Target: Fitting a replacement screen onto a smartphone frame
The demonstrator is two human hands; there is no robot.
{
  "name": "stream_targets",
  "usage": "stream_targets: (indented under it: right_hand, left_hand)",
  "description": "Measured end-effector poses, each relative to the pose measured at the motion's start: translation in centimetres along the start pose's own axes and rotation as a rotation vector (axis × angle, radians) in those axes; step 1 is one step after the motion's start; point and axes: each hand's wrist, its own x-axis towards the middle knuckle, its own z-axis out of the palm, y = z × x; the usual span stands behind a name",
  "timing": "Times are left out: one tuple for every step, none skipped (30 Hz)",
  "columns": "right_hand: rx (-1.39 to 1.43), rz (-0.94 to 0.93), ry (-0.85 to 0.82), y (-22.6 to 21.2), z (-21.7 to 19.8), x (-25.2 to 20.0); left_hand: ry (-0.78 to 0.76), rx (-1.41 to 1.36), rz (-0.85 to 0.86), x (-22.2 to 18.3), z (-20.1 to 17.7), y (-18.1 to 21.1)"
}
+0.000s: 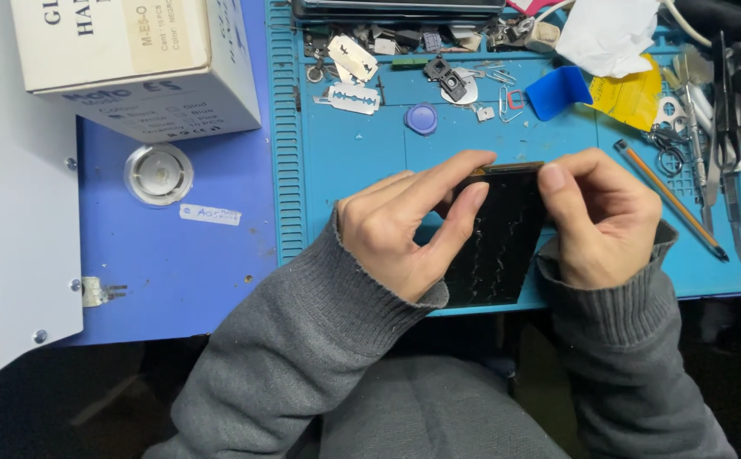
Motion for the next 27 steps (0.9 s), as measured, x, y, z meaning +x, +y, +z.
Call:
stream_targets:
  right_hand:
    - [-0.001,0.002,0.003,0.4,-0.1,-0.2]
    - [0.014,-0.013,0.0,0.7,-0.2,-0.3]
    - [0.029,-0.028,-0.003,1.1,-0.3,-0.4]
    - [0.028,-0.029,-0.004,1.2,-0.3,-0.6]
    - [0.063,-0.023,-0.013,1.3,-0.3,-0.7]
    - [0.098,-0.017,-0.02,1.4,-0.3,-0.9]
    - [0.098,-0.017,-0.02,1.6,-0.6,-0.8]
    - [0.102,0.006,-0.017,1.7,-0.8,-0.8]
    - [0.105,0.028,-0.014,1.9,-1.0,-0.7]
    - [0.106,0.03,-0.011,1.3,-0.7,-0.5]
    - [0.111,0.053,0.003,0.8,-0.3,-0.2]
    - [0.115,0.077,0.018,0.2,0.0,0.0]
    - [0.116,0.078,0.023,0.2,0.1,-0.2]
    - [0.052,0.034,0.022,0.2,0.2,-0.3]
    - [-0.013,-0.009,0.021,0.2,0.3,-0.4]
    - [-0.013,-0.011,0.021,0.5,0.1,-0.6]
    - [0.018,-0.008,0.006,0.8,0.0,-0.8]
    - [0.049,-0.006,-0.01,1.1,-0.1,-0.9]
    - [0.049,-0.008,-0.009,1.2,-0.2,-0.9]
    - [0.08,-0.007,-0.016,1.3,-0.2,-0.9]
    - [0.111,-0.006,-0.024,1.4,-0.3,-0.9]
    - [0.112,-0.007,-0.024,1.5,-0.4,-0.8]
    - [0.106,-0.005,-0.032,1.6,-0.6,-0.6]
    - [0.098,-0.001,-0.037,1.7,-0.8,-0.6]
    - [0.098,-0.001,-0.036,1.2,-0.4,-0.4]
    - [0.079,-0.001,-0.029,0.7,-0.1,-0.2]
    - [0.059,-0.001,-0.022,0.2,0.2,0.0]
  left_hand:
    - [-0.003,-0.002,0.001,0.0,0.0,0.0]
    - [-0.01,0.001,-0.003,0.0,0.0,0.0]
    - [-0.018,0.004,-0.008,0.0,-0.1,0.0]
    - [-0.017,0.004,-0.008,0.0,-0.1,0.1]
    - [-0.015,0.013,-0.014,0.0,-0.1,0.0]
    - [-0.015,0.021,-0.02,0.0,-0.1,0.0]
    - [-0.015,0.02,-0.02,0.0,0.0,0.0]
    - [-0.013,0.017,-0.016,0.0,-0.1,0.0]
    - [-0.01,0.013,-0.012,0.0,-0.1,0.0]
    - [-0.014,0.012,-0.011,-0.1,-0.1,0.0]
    - [-0.018,0.011,-0.013,-0.1,-0.1,0.0]
    - [-0.023,0.009,-0.015,-0.1,-0.2,0.0]
    - [-0.027,0.007,-0.012,0.0,-0.2,0.1]
    - [-0.026,0.012,-0.023,0.0,-0.2,0.2]
    - [-0.024,0.017,-0.034,0.0,-0.3,0.3]
    - [-0.023,0.018,-0.033,0.0,-0.2,0.2]
    - [-0.023,0.019,-0.033,0.0,-0.2,0.2]
    - [-0.022,0.021,-0.032,0.1,-0.1,0.2]
    - [-0.021,0.021,-0.029,0.1,-0.2,0.2]
    - [-0.024,0.02,-0.03,0.1,-0.2,0.2]
    - [-0.028,0.02,-0.031,0.1,-0.2,0.2]
    - [-0.027,0.021,-0.03,0.1,-0.3,0.2]
    - [-0.029,0.022,-0.031,0.1,-0.3,0.2]
    - [-0.032,0.021,-0.032,0.1,-0.3,0.3]
    - [-0.033,0.021,-0.031,0.1,-0.3,0.3]
    - [-0.031,0.018,-0.034,0.2,-0.3,0.4]
    - [-0.028,0.014,-0.038,0.2,-0.3,0.5]
